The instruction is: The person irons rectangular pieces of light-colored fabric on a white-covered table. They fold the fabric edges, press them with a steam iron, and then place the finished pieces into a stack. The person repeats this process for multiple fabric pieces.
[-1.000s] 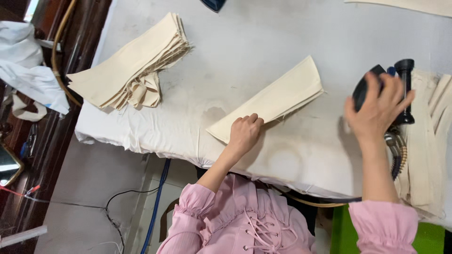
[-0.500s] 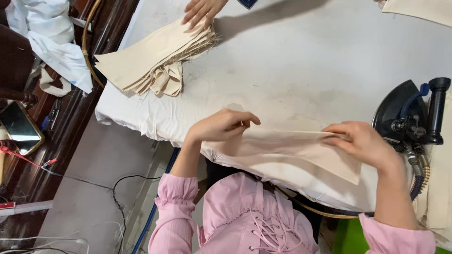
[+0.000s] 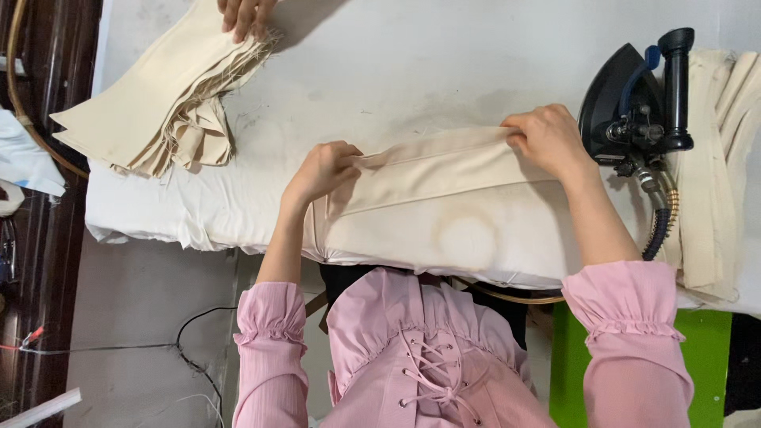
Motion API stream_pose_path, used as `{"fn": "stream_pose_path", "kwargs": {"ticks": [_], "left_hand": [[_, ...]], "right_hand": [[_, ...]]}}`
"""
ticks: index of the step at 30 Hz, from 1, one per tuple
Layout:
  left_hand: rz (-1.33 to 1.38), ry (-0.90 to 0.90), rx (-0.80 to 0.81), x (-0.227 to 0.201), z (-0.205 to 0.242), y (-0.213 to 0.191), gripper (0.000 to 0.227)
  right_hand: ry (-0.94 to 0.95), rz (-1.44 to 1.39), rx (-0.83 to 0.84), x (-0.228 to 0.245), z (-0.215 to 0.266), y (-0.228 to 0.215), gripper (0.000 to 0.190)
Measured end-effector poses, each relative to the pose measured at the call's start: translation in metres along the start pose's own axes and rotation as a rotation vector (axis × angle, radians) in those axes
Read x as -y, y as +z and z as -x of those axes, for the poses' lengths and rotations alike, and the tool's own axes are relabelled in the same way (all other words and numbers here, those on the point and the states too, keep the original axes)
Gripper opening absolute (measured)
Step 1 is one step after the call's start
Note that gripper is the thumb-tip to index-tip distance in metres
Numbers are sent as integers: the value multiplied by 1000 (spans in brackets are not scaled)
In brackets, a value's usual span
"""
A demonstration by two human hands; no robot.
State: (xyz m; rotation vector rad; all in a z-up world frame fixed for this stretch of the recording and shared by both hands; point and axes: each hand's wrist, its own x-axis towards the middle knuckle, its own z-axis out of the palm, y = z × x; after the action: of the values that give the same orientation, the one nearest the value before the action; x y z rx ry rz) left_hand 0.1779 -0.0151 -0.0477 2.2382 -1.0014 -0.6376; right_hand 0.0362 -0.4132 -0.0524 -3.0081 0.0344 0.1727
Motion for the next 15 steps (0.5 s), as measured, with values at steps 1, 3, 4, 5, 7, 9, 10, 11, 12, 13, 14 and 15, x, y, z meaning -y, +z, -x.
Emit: {"fn": "stream_pose_path", "kwargs": {"ticks": [1, 3, 4, 5, 7, 9, 10, 11, 12, 13, 14, 15], "left_hand": [[1, -1, 4, 4, -1, 4, 22], [-251, 40, -200, 14, -3, 12, 15], [-250, 38, -200, 16, -1, 15, 15], [-374, 89, -250, 18, 0, 17, 12], [-500, 140, -298, 23, 4, 27, 10], [-732, 90, -342, 28, 9, 42, 9], [-729, 92, -335, 3, 8, 35, 9], [-725, 87, -287, -24, 8, 30, 33], [-721, 83, -239, -50, 7, 25, 60], [-718, 86, -240, -54, -3, 39, 60], [-694, 199, -255, -57, -13, 53, 70], [-669, 311, -272, -62, -24, 67, 80]], "right_hand": [[2, -2, 3, -2, 1, 5, 8], [-82, 59, -190, -4, 2, 14, 10], [-84, 58, -188, 0, 7, 14, 10], [-110, 107, -267, 5, 11, 14, 10], [-135, 153, -345, 13, 20, 17, 11], [-163, 257, -425, 20, 33, 23, 14], [-159, 255, -419, 24, 35, 23, 14], [-167, 314, -431, 26, 38, 22, 13], [-175, 373, -442, 29, 42, 21, 13], [-173, 375, -441, 26, 42, 27, 13], [-198, 373, -493, 23, 42, 32, 17], [-225, 371, -546, 20, 41, 38, 22]]}}
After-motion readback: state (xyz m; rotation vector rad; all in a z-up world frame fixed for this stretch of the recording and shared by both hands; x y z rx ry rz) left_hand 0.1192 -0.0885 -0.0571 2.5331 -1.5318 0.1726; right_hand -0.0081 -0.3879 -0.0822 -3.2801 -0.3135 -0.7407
